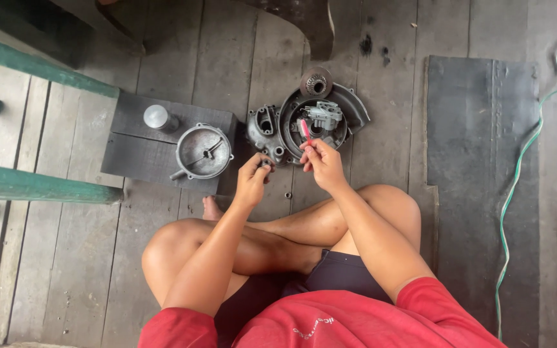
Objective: Cleaning a motorcycle engine gear shaft using a toothbrush to remove debris while sitting on the floor.
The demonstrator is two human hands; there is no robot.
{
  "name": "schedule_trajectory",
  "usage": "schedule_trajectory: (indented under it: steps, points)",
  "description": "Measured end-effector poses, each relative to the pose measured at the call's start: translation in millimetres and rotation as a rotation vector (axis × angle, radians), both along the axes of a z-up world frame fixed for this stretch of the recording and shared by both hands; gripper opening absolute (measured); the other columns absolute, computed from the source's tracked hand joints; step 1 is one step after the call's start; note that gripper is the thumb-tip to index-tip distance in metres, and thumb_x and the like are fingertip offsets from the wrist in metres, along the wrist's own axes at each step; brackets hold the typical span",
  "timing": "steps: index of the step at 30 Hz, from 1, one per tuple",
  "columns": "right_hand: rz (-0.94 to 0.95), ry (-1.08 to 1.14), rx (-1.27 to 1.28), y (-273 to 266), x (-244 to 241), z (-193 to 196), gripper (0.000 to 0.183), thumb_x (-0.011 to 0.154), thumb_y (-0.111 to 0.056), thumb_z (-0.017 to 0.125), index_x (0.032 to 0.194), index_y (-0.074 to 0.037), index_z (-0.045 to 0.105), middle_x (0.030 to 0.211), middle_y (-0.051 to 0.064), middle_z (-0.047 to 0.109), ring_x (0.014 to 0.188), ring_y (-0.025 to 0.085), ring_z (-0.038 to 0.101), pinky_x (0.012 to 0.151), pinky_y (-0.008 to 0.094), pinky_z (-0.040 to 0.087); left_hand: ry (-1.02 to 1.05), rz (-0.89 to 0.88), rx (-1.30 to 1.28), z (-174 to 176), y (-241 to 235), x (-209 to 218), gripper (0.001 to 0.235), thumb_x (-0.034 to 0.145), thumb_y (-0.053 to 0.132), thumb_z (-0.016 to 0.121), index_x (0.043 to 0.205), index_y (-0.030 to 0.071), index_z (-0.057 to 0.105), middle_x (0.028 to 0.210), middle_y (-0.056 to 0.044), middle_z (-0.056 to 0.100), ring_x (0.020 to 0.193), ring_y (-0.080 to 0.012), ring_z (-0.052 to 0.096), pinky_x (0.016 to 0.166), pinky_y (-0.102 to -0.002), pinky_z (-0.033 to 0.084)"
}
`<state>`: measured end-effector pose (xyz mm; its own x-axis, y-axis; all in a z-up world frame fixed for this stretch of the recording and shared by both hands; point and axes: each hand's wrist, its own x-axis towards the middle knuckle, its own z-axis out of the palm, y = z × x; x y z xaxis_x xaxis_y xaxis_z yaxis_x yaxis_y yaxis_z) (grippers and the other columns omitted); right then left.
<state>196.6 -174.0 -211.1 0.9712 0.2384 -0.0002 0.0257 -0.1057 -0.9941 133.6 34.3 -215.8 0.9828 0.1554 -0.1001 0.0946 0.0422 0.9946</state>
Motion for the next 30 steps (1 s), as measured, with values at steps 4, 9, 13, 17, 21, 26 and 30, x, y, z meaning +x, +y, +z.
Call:
schedule_trajectory:
  steps: [4,9,13,17,21,26,30]
  points:
    - [0.004,-0.057,-0.035,2.6,-10.0,1.4,0.017,0.105,-0.010,0.058,0.107,-0.004,0.074,0.066,0.008,0.066,0.049,0.012,0.058,0.050,0.026,0.053,-0.048,-0.008,0.024,15.3,0.6,-2.7,0.015,0.092,0.013,0.056,0.091,0.006,0.070,0.073,-0.010,0.063,0.058,-0.0178,0.057,0.058,-0.032,0.051]
    - [0.084,-0.100,-0.089,2.5,-39.6,24.0,0.020,0.106,-0.013,0.057,0.102,-0.004,0.075,0.065,0.007,0.066,0.052,0.012,0.055,0.053,0.026,0.051,-0.140,-0.056,0.110,36.4,5.2,-5.6,0.018,0.093,0.018,0.057,0.098,0.008,0.072,0.079,-0.012,0.065,0.072,-0.0225,0.060,0.072,-0.039,0.053]
    - [0.132,-0.108,-0.152,-8.2,-65.1,47.5,0.026,0.109,-0.020,0.052,0.103,-0.007,0.074,0.064,0.005,0.064,0.059,0.013,0.054,0.061,0.029,0.051,-0.242,-0.155,0.144,58.9,2.0,-9.4,0.022,0.094,0.021,0.054,0.097,0.009,0.072,0.080,-0.015,0.065,0.076,-0.0299,0.063,0.077,-0.041,0.053]
    - [0.118,-0.206,-0.311,-19.3,-83.6,65.3,0.029,0.110,-0.020,0.049,0.097,-0.007,0.072,0.058,0.004,0.058,0.053,0.017,0.052,0.057,0.030,0.049,-0.309,-0.256,0.179,78.0,-2.5,-18.3,0.022,0.096,0.023,0.053,0.098,0.008,0.068,0.081,-0.015,0.061,0.076,-0.0336,0.063,0.073,-0.042,0.053]
    - [0.132,-0.266,-0.483,-18.1,-84.4,73.4,0.029,0.109,-0.022,0.052,0.090,-0.011,0.070,0.058,0.006,0.060,0.053,0.024,0.058,0.058,0.034,0.050,-0.319,-0.313,0.217,84.5,0.4,-25.9,0.023,0.096,0.023,0.054,0.102,0.005,0.066,0.084,-0.018,0.062,0.079,-0.0395,0.065,0.074,-0.046,0.053]
    - [0.075,-0.403,-0.511,-9.9,-77.6,80.9,0.023,0.109,-0.022,0.056,0.098,-0.010,0.072,0.076,0.011,0.067,0.069,0.035,0.067,0.064,0.039,0.053,-0.323,-0.315,0.270,93.2,6.1,-26.6,0.026,0.099,0.024,0.053,0.108,0.005,0.066,0.085,-0.019,0.063,0.081,-0.0407,0.067,0.072,-0.045,0.055]
    - [0.068,-0.431,-0.489,-0.9,-77.5,67.6,0.020,0.107,-0.022,0.058,0.099,-0.011,0.073,0.077,0.010,0.066,0.072,0.033,0.068,0.065,0.038,0.054,-0.327,-0.298,0.301,94.0,6.7,-27.0,0.025,0.098,0.024,0.054,0.107,0.004,0.066,0.084,-0.019,0.064,0.079,-0.0399,0.067,0.070,-0.045,0.055]
